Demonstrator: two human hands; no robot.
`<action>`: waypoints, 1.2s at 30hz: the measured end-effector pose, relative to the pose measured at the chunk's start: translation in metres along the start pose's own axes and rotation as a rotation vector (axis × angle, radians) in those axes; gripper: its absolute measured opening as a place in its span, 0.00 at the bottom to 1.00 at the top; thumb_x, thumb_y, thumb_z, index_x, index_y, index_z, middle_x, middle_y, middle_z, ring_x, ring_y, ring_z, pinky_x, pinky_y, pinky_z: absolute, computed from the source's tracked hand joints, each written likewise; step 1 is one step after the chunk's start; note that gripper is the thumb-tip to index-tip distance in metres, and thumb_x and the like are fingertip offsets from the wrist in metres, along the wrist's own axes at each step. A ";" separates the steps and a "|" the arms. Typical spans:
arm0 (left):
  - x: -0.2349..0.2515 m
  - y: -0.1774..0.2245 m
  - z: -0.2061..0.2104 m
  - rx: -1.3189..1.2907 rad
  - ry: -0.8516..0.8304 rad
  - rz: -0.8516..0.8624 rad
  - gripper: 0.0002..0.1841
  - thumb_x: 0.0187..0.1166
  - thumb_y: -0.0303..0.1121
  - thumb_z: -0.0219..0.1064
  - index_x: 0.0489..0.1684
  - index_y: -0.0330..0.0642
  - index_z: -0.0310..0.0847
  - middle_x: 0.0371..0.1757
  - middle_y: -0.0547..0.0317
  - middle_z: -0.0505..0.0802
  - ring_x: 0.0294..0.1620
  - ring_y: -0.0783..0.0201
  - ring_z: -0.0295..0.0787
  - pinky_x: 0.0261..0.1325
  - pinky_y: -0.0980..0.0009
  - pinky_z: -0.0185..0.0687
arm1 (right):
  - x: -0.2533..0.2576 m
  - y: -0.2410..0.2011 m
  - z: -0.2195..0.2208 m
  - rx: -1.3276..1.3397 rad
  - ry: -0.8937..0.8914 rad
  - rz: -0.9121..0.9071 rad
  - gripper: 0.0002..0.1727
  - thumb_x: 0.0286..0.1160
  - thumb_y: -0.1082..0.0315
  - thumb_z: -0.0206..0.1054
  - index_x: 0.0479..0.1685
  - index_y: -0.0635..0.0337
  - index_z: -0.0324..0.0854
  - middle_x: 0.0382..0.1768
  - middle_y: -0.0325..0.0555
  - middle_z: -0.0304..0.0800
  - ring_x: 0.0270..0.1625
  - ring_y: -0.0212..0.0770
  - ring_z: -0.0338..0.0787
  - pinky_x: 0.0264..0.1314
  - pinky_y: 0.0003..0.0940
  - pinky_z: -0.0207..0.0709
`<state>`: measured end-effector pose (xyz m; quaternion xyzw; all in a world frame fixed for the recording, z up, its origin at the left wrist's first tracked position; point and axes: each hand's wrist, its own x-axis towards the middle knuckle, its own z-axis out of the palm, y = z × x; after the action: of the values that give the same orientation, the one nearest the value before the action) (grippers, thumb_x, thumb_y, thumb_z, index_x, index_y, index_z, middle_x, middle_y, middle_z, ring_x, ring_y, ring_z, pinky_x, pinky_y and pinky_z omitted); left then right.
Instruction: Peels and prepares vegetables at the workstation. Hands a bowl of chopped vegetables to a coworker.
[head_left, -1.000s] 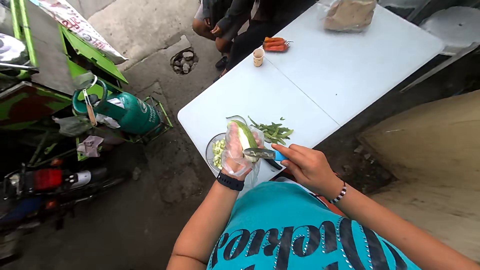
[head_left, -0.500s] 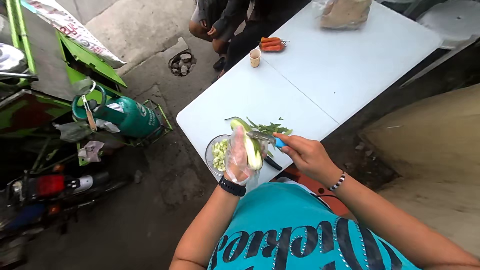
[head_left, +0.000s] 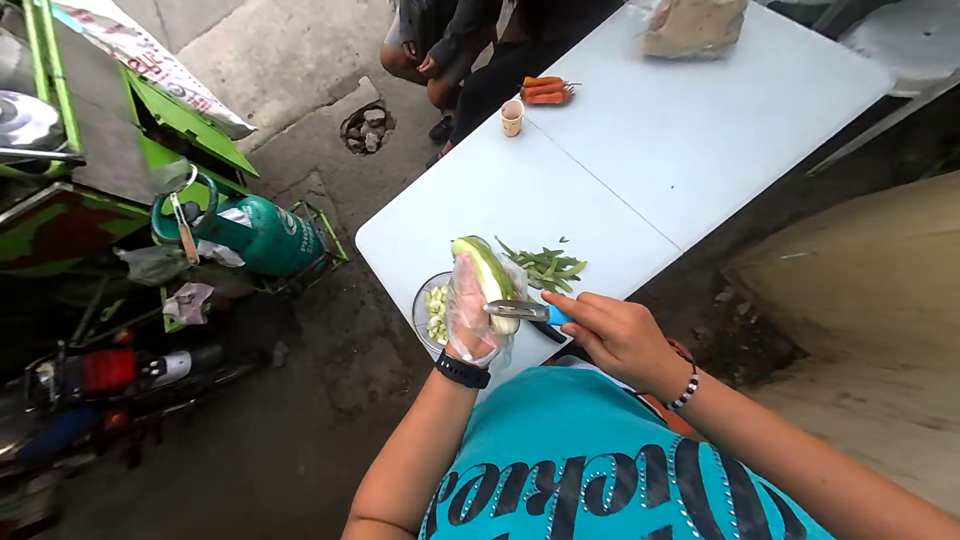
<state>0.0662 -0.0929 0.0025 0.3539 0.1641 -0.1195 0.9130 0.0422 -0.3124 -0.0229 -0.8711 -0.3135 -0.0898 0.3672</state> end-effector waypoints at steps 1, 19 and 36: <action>0.000 0.000 0.000 0.003 0.003 0.008 0.28 0.88 0.62 0.45 0.58 0.49 0.79 0.41 0.53 0.92 0.38 0.61 0.93 0.39 0.67 0.91 | 0.000 0.000 0.001 -0.004 0.008 0.000 0.24 0.93 0.53 0.49 0.76 0.48 0.83 0.26 0.43 0.79 0.27 0.41 0.79 0.26 0.38 0.73; 0.003 -0.006 -0.011 0.044 0.182 0.061 0.29 0.90 0.63 0.39 0.59 0.51 0.77 0.40 0.55 0.92 0.34 0.61 0.92 0.34 0.66 0.90 | 0.010 0.025 0.001 0.889 -0.308 0.303 0.25 0.92 0.49 0.51 0.71 0.56 0.82 0.29 0.26 0.80 0.28 0.17 0.74 0.32 0.14 0.69; -0.150 0.057 -0.144 -0.332 0.198 0.526 0.34 0.75 0.67 0.62 0.52 0.40 0.78 0.35 0.51 0.87 0.32 0.58 0.88 0.32 0.65 0.88 | 0.002 0.072 0.140 0.092 -0.523 0.636 0.39 0.81 0.50 0.67 0.88 0.60 0.66 0.73 0.67 0.79 0.74 0.65 0.79 0.76 0.63 0.72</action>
<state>-0.0834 0.0621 -0.0059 0.2401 0.1722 0.1839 0.9375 0.0776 -0.2524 -0.1646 -0.9007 -0.1152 0.2665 0.3232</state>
